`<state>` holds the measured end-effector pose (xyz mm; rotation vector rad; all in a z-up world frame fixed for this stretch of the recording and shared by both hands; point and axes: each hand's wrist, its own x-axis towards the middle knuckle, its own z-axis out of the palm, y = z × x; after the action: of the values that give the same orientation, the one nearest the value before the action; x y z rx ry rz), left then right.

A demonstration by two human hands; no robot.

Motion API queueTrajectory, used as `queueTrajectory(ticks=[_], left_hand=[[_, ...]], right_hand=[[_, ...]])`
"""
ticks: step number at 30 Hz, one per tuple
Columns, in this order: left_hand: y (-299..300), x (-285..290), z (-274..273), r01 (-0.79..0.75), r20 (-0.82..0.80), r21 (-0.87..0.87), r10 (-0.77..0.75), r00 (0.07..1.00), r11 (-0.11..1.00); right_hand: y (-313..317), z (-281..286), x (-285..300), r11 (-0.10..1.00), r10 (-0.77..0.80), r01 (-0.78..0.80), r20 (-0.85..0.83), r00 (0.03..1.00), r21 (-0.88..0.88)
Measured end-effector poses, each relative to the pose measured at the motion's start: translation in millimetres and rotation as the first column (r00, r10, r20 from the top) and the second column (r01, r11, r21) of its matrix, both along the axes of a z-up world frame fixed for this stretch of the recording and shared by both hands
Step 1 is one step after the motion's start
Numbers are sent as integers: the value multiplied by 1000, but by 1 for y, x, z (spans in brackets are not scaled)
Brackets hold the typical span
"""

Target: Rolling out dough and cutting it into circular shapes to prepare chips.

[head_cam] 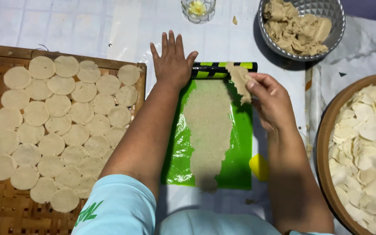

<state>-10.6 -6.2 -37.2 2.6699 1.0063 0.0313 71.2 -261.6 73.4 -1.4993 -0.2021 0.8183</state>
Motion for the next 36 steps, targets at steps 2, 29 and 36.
queueTrajectory(ticks=[2,29,36], left_hand=[[-9,-13,8,38,-11,-21,-38,999,999],[-52,-92,23,216,166,-95,-198,966,972],[-42,-82,36,41,164,-399,28,986,916]], right_hand=[[-26,10,-29,988,15,-8,48,999,-153],[-199,-63,-97,700,479,489,850,218,-520],[-178,-110,-10,644,498,535,831,248,-546]])
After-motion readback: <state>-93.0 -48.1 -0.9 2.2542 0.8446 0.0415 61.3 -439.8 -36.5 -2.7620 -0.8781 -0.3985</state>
